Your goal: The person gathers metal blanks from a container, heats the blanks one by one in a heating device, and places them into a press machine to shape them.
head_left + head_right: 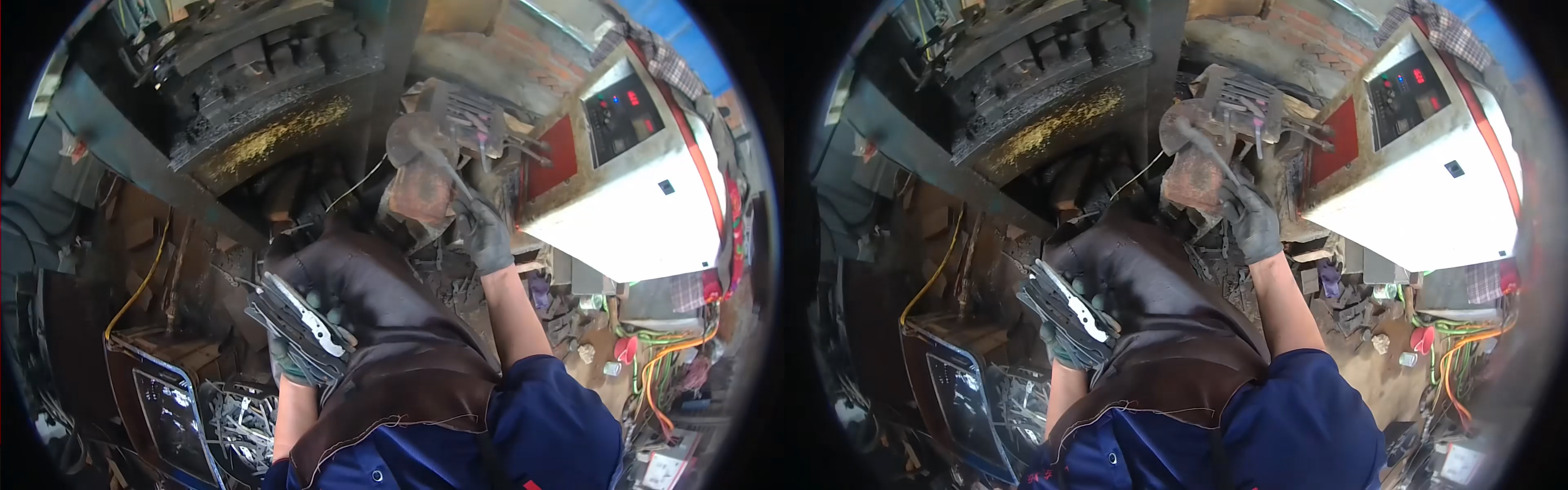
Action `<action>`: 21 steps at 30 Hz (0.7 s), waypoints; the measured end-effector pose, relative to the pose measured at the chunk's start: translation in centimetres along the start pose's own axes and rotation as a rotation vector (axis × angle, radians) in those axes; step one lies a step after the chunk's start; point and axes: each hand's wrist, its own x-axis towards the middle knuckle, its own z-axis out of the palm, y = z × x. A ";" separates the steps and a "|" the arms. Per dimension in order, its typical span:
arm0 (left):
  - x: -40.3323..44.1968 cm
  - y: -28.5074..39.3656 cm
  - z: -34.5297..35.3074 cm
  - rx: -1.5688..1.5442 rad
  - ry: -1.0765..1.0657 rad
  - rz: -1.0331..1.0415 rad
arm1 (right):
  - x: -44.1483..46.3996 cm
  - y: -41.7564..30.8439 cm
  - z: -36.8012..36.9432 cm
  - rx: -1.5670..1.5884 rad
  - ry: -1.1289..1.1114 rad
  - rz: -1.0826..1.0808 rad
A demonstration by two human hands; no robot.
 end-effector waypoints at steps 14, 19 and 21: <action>0.1 0.4 -1.1 0.140 -0.050 -0.003 | 3.2 3.5 -2.3 0.097 0.291 -0.017; -0.5 0.7 -2.0 0.167 -0.032 0.018 | 8.3 3.1 -1.0 0.204 0.303 -0.044; -0.5 0.8 -2.2 0.172 0.029 0.019 | 9.6 3.0 -0.7 0.203 0.338 -0.032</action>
